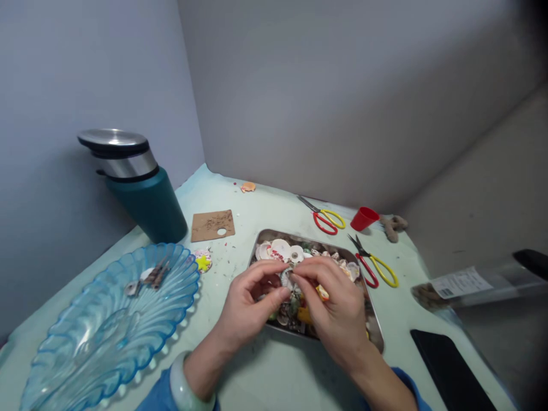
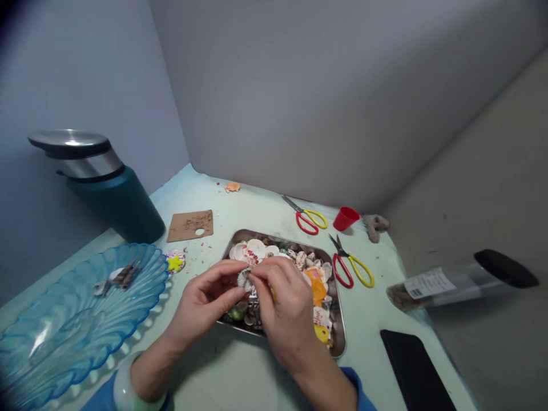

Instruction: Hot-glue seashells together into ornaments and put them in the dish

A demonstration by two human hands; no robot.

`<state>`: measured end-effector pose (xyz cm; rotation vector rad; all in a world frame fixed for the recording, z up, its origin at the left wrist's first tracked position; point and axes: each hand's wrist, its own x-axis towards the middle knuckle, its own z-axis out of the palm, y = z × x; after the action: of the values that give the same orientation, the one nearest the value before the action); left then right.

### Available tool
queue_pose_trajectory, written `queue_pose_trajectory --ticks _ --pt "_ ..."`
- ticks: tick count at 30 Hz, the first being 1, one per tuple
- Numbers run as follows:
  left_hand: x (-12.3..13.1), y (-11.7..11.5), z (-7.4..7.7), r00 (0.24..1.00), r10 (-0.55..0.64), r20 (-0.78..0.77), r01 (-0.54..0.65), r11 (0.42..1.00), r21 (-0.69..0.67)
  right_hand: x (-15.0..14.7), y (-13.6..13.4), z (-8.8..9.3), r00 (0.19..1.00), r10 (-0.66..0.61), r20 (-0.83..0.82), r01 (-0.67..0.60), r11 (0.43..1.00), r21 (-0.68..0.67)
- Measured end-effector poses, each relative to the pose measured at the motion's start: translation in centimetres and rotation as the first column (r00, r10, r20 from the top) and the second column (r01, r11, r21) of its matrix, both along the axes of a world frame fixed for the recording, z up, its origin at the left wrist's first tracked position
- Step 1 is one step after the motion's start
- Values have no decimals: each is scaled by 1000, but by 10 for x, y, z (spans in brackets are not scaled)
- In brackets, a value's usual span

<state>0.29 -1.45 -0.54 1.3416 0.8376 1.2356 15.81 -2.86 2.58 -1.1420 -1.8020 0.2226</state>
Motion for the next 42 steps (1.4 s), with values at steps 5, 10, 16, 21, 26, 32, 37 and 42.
queue_pose_trajectory --ticks 5,10,16,21,26,32,37,42 --pt "-1 0 -1 999 21 -42 -17 995 95 -1 -1 3 1000 0 9 0 1000 -4" --pt "0 0 1 994 57 -90 -46 992 122 -1 -2 2 1000 -10 5 10 1000 -22" --pt "2 -1 4 998 7 65 5 983 -182 1 0 4 1000 -8 13 8 1000 -13" --pt "0 1 7 981 -22 194 80 951 -298 0 2 6 1000 -26 7 27 999 -37" --pt "0 2 8 977 -13 213 82 944 -319 1 2 7 1000 -28 7 28 999 -45" --pt "0 4 5 966 -10 260 101 935 -341 2 -1 11 999 -32 -6 31 998 -55" --pt "-2 4 2 943 -24 332 133 941 -310 0 -4 11 1000 -17 14 19 986 -168" --pt "-2 3 -1 933 -78 353 166 960 -227 -3 -2 3 1000 -2 -14 -2 959 -283"
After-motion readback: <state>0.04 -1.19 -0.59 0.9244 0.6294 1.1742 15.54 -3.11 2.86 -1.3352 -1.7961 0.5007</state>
